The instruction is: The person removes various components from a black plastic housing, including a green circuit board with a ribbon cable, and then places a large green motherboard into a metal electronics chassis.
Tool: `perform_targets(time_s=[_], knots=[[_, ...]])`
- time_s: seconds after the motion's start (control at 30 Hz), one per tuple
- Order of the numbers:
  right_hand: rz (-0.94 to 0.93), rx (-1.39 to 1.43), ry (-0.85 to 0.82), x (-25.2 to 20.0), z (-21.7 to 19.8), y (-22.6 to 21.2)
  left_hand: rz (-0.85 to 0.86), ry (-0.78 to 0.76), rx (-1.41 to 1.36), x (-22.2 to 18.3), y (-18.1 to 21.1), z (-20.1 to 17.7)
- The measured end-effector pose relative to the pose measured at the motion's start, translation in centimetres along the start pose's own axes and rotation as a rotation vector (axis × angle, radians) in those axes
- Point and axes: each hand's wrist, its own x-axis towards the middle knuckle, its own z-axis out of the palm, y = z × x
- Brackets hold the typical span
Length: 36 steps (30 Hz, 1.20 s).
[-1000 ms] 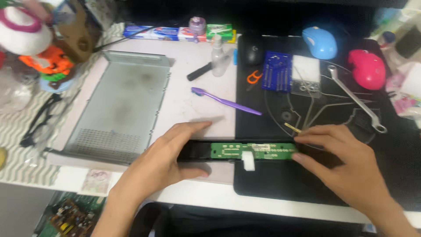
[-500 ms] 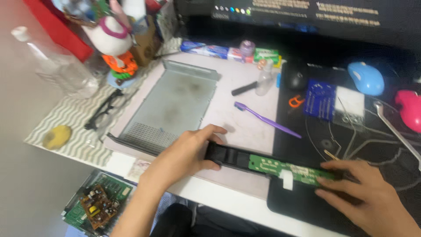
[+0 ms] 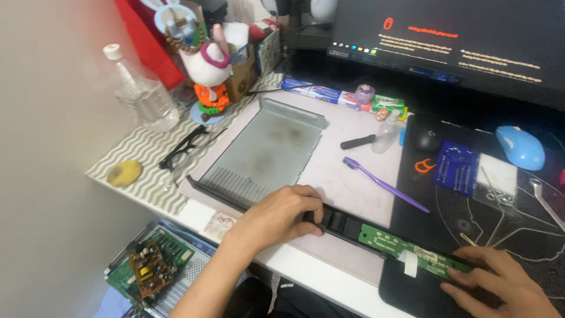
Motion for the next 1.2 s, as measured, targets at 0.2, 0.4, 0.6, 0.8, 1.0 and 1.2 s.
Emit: perform_targets(time_s=[0.2,0.4,0.6,0.8,1.0,1.2], knots=[[0.116,-0.071,0.062,-0.1,0.7,-1.7,-0.04,0.041,0.037,0.2,-1.1,1.7],[0.181,-0.067,0.045,-0.7,2.7,-0.2,0.073,0.108,0.023,0.0,-1.8,1.9],[0.213,0.071,0.026,-0.9,5.8,8.5,0.055,0.346,-0.087,-4.0,-1.3,-3.9],[0.388,0.193,0.105,0.0,2.1,2.0,-0.237,0.269,0.184,-6.3,-10.3,-7.8],[0.153,0.028,0.143,3.0,-2.8,-5.5,-0.219,-0.008,0.105,-2.8,-11.9,-8.6],[0.075,-0.115,0.01,2.9,-4.9,-6.5,-0.259,-0.168,0.199,-0.9,-12.3,-9.1]])
